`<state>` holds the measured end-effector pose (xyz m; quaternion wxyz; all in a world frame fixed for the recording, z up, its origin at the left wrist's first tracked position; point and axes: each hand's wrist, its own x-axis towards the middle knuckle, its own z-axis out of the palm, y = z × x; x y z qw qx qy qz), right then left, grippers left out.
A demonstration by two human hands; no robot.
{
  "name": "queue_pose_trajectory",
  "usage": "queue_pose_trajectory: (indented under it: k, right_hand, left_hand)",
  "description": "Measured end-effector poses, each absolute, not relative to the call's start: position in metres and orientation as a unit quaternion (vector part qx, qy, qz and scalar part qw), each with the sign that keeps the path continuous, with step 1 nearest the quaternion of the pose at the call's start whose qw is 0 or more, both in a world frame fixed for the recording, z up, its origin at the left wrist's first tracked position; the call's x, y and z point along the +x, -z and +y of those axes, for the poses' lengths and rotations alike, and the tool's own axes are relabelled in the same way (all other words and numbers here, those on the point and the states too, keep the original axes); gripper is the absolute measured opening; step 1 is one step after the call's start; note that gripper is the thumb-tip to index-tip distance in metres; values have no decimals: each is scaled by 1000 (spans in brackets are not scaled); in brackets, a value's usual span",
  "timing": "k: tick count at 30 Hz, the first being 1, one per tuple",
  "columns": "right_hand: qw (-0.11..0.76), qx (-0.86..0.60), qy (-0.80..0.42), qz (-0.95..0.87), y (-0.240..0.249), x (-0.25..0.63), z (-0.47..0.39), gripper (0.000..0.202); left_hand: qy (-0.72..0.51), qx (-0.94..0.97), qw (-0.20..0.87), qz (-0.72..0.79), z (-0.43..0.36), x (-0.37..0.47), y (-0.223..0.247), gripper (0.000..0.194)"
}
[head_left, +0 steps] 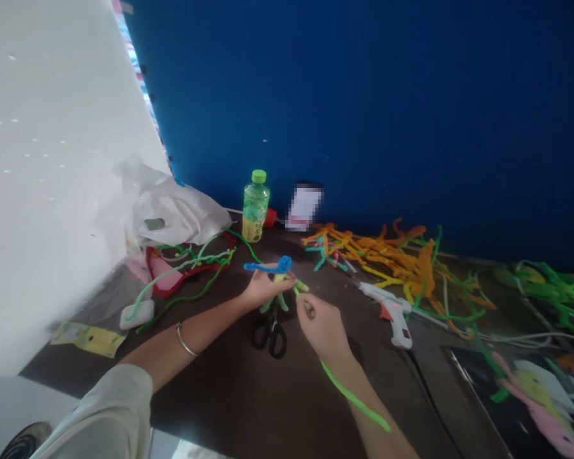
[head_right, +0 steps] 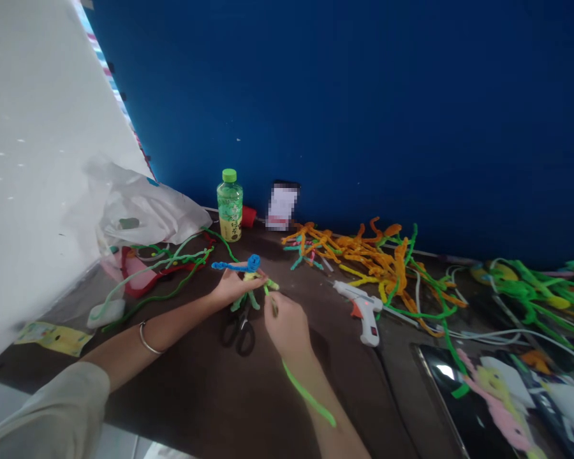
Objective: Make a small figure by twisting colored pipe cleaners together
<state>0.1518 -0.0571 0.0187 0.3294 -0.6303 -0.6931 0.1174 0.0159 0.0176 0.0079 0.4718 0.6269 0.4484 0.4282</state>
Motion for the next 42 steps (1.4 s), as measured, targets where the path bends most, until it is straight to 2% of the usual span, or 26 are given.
queue_pose_trajectory:
  k: [4, 6, 9, 14, 19, 22, 28, 31, 34, 38, 42]
  right_hand:
    - [239, -594, 99, -762, -25, 160, -59, 27]
    - [226, -571, 140, -777, -28, 163, -58, 25]
    - [262, -551, 126, -782, -29, 168, -56, 22]
    - [400, -544, -84, -733, -31, 174, -51, 17]
    - [459, -573, -344, -585, -34, 168, -47, 20]
    - [494, -576, -456, -464, -28, 159, -46, 27]
    - [528, -505, -595, -336, -9, 145, -47, 28]
    - [543, -496, -600, -316, -7, 140, -49, 29]
    - [550, -533, -547, -338, -6, 135, -52, 27]
    - [508, -575, -473, -433, -3, 129, -55, 27]
    - [462, -604, -281, -585, -1, 133, -57, 23]
  left_hand:
    - [-405, 652, 479, 426, 20, 14, -9, 16]
    - [-381, 668, 493, 407, 21, 12, -10, 17]
    - [-324, 671, 552, 374, 23, 10, -9, 23]
    - [-269, 578, 708, 305, 24, 6, -9, 33]
    - [-220, 491, 803, 255, 22, 2, -7, 36]
    - [-228, 459, 821, 250, 23, 3, -4, 36]
    - [-300, 472, 787, 261, 24, 8, -2, 34]
    - [-335, 510, 733, 301, 23, 9, -5, 34]
    - [-371, 553, 666, 336, 21, 11, -7, 32]
    - [-412, 573, 585, 399, 18, 15, -8, 30]
    - [-432, 591, 511, 451, 16, 16, -10, 26]
